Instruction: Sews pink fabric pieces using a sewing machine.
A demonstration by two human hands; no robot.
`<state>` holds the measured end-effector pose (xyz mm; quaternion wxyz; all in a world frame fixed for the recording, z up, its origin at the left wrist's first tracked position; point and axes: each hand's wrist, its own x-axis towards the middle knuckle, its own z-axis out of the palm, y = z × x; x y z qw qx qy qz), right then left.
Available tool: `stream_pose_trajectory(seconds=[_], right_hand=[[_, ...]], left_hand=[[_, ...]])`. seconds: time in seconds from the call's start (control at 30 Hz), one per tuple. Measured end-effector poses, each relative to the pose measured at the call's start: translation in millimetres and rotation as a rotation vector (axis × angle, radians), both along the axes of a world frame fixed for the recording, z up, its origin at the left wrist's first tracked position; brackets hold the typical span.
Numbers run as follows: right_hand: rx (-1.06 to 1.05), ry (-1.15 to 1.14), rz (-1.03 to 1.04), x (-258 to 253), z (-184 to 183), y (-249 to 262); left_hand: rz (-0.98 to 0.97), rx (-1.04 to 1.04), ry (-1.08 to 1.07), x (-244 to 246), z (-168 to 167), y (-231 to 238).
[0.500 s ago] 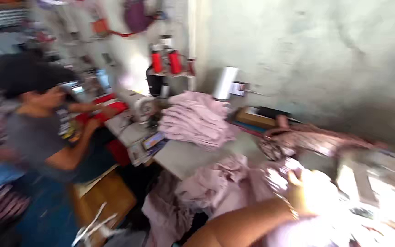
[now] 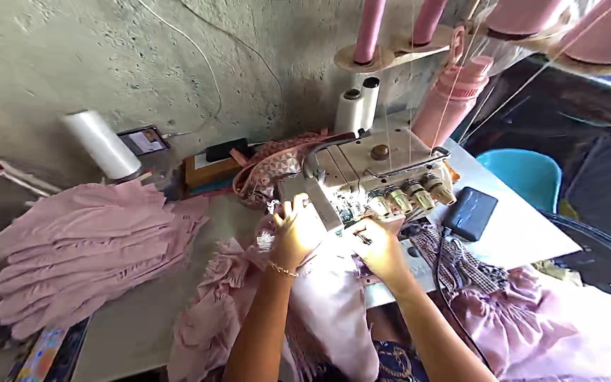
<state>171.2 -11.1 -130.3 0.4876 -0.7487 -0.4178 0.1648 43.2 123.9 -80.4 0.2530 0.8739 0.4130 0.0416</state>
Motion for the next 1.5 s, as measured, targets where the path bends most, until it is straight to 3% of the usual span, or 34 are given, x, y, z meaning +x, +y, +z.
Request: stream_pose_trajectory(seconds=[0.17, 0.33, 0.5, 0.63, 0.73, 0.83, 0.9, 0.97, 1.07, 1.13, 1.3, 1.43, 1.5], right_hand=[[0.05, 0.003, -0.002, -1, -3, 1], [0.047, 0.016, -0.001, -1, -1, 0], [0.055, -0.008, 0.003, 0, -3, 2], [0.042, -0.029, 0.016, -3, -4, -3], [0.316, -0.101, 0.034, 7, 3, -42], [0.515, -0.155, -0.204, 75, 20, -84], [0.39, -0.156, -0.359, 140, 25, -84], [0.052, -0.152, -0.295, 186, 24, -65], [-0.264, -0.079, -0.239, 200, 22, -16], [-0.247, 0.058, -0.243, 199, 14, -2], [-0.05, 0.338, -0.25, 192, -17, -24], [-0.272, 0.174, -0.151, 213, 11, -12], [-0.208, 0.161, -0.167, 205, 15, -5]], left_hand=[[0.037, -0.026, 0.056, 2, 11, -8], [0.038, -0.005, -0.044, 1, 9, -12], [0.093, 0.135, -0.241, 0, -6, -8], [0.103, 0.197, -0.184, 1, -5, -15], [0.143, 0.311, -0.208, 0, -16, -22], [0.233, 0.433, -0.22, -1, -30, -22], [0.274, 0.459, -0.314, -5, -33, -25], [0.279, 0.42, -0.553, -6, -30, -24], [0.157, 0.149, -0.808, -7, -22, -19], [0.094, 0.17, -0.724, -8, -20, -21], [-0.057, 0.179, -0.31, -13, -4, -21], [-0.121, 0.082, -0.193, -14, 19, -9], [-0.144, 0.074, -0.168, -10, 26, -1]])
